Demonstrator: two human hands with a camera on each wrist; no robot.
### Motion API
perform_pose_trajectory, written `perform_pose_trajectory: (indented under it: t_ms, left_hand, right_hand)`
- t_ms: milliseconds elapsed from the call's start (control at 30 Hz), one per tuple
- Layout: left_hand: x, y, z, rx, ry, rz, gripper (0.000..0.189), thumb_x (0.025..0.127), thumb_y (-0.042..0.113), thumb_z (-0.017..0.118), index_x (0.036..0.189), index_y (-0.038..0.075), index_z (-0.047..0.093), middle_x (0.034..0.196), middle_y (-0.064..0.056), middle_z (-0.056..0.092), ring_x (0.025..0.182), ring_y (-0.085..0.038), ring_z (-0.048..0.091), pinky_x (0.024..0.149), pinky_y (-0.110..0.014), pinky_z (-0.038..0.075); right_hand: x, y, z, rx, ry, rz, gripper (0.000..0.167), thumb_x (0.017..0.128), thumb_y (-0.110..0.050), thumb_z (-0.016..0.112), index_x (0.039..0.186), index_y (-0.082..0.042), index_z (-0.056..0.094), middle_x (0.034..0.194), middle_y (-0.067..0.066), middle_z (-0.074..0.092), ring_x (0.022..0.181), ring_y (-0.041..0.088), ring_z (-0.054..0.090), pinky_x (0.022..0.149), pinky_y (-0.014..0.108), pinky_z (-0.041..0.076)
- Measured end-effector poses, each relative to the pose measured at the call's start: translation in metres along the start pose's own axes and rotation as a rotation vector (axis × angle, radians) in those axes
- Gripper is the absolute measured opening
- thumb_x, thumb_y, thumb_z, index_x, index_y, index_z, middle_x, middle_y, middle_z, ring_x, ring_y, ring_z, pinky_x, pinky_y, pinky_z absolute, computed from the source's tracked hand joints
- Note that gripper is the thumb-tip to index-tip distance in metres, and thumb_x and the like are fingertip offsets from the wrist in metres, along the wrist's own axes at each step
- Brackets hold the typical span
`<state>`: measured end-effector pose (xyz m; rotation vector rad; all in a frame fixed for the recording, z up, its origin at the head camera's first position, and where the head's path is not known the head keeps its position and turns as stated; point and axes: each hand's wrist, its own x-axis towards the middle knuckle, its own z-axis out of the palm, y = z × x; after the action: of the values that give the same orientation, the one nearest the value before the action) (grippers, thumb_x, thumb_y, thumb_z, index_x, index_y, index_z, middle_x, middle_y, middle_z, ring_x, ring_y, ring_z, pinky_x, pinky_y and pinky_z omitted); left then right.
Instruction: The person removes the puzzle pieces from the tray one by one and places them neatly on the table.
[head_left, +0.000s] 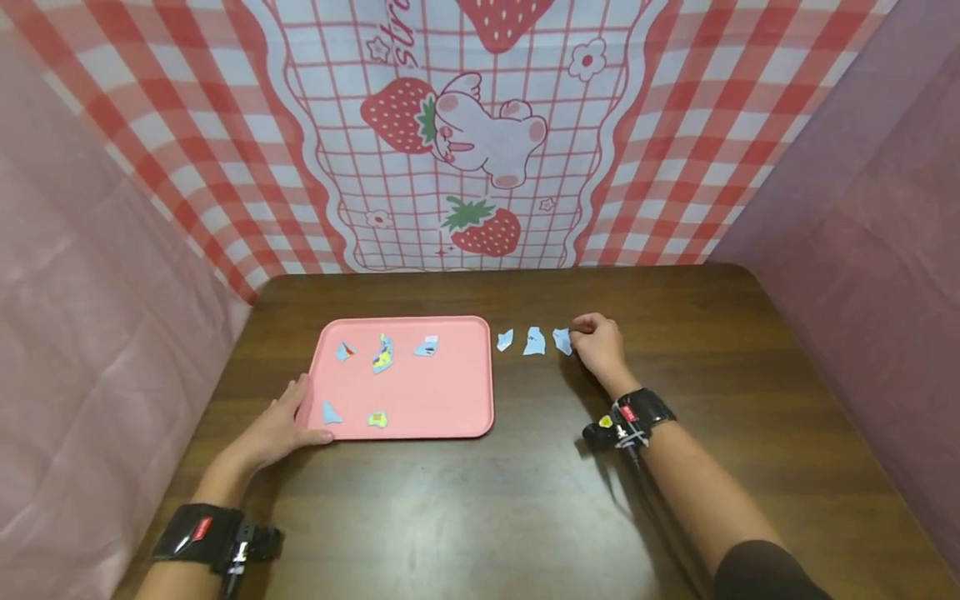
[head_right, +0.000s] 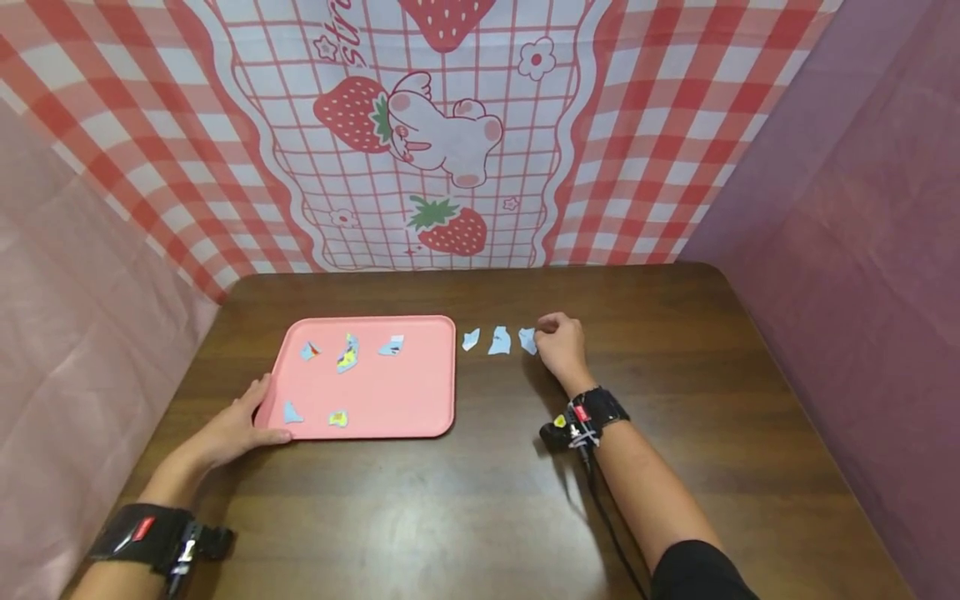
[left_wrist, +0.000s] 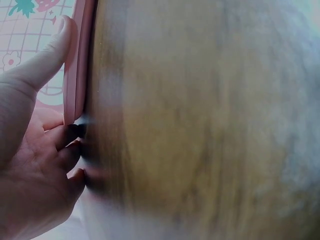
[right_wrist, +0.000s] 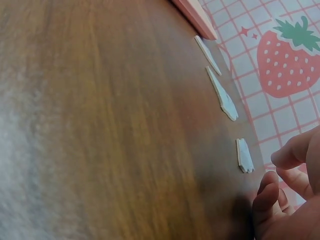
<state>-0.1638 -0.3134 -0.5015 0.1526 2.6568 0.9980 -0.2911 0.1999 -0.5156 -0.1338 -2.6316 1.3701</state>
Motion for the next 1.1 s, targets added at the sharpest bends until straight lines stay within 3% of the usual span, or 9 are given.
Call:
perform_pose_trajectory:
  t_ms: [333, 533, 767, 1100]
  left_hand:
    - [0.001, -0.001, 0.001, 0.011, 0.021, 0.023, 0.123, 0.08, 0.041, 0.085, 0.155, -0.013, 0.004, 0.159, -0.04, 0.005, 0.147, -0.055, 0.0, 0.115, -0.07, 0.003]
    - [-0.001, -0.002, 0.004, -0.009, 0.016, 0.017, 0.123, 0.079, 0.04, 0.085, 0.155, -0.013, 0.004, 0.158, -0.04, 0.005, 0.146, -0.056, -0.001, 0.115, -0.069, 0.002]
    - [0.0, -0.004, 0.003, -0.016, 0.027, 0.038, 0.122, 0.08, 0.038, 0.085, 0.154, -0.015, 0.005, 0.158, -0.04, 0.006, 0.147, -0.055, -0.001, 0.115, -0.069, 0.002]
    - [0.001, -0.003, -0.002, -0.01, 0.024, 0.018, 0.122, 0.079, 0.04, 0.085, 0.156, -0.012, 0.006, 0.159, -0.039, 0.005, 0.147, -0.054, -0.001, 0.114, -0.07, 0.002]
  right_hand:
    - [-0.004, -0.003, 0.005, -0.006, 0.057, 0.022, 0.022, 0.083, -0.008, 0.063, 0.1, 0.001, 0.072, 0.099, 0.019, 0.069, 0.096, 0.033, 0.062, 0.083, 0.039, 0.047]
    - [-0.012, -0.01, 0.009, -0.021, 0.057, 0.051, 0.023, 0.084, -0.011, 0.064, 0.104, -0.001, 0.07, 0.107, 0.021, 0.06, 0.101, 0.036, 0.056, 0.086, 0.046, 0.045]
    - [-0.018, -0.024, 0.018, -0.012, 0.068, 0.003, 0.022, 0.083, -0.011, 0.065, 0.102, 0.0, 0.07, 0.101, 0.021, 0.055, 0.092, 0.033, 0.051, 0.08, 0.042, 0.04]
    - [-0.021, -0.043, 0.027, 0.01, 0.087, -0.059, 0.02, 0.081, -0.007, 0.063, 0.099, -0.001, 0.071, 0.092, 0.015, 0.051, 0.087, 0.029, 0.048, 0.075, 0.039, 0.038]
